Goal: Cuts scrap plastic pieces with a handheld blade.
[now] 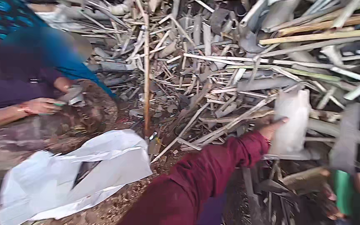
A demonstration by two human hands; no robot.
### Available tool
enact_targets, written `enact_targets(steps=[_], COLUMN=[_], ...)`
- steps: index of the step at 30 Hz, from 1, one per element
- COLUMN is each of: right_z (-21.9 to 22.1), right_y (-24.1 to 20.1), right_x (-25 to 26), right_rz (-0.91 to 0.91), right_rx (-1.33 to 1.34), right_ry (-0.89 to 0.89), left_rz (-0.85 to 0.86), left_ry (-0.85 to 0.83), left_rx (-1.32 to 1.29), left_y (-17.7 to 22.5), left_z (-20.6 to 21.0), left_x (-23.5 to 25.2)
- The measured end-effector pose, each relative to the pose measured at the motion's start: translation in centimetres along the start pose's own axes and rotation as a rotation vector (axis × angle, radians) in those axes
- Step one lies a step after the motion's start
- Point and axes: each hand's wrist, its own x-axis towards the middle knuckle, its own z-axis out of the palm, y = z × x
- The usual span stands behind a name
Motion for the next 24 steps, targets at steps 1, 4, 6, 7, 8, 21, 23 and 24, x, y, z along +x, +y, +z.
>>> enact_targets(steps=[1, 4, 6, 7, 8, 21, 23, 24], right_z=[0.5, -0.5, -0.9, -0.9, -0.9, -0.1, 1.1, 1.5], right_y=[-0.1, 0.2, 0.1, -0.1, -0.3, 1.3, 1.5, 1.7], right_x=[-0.1, 0.4, 0.6, 0.6, 0.5, -0.8, -1.3, -1.4], right_rz=[0.023, 0.067, 0.114, 0.133, 0.148, -0.131, -0.101, -0.129], right_rx=[0.067, 0.227, 0.277, 0.295, 0.314, -1.036, -1.254, -1.318], right_ry=[0.052, -0.03, -0.074, -0.079, -0.078, 0.14, 0.141, 0.18], left_rz=[-0.003, -0.089, -0.101, -0.084, -0.061, -0.136, -0.174, -0.191], left_ry=[-0.027, -0.005, 0.045, 0.071, 0.082, -0.184, -0.214, -0.243], left_rx=[0.048, 0.144, 0.074, 0.038, 0.005, -0.379, -0.424, -0.448], left_y=[-0.4, -2.0, -2.4, -2.2, -1.9, -0.6, -0.7, -0.7], left_z=[0.0, -0.2, 0.1, 0.5, 0.9, 1.8, 1.6, 1.4], left_x=[0.2, 1.4, 1.8, 1.7, 1.4, -0.1, 0.0, 0.0])
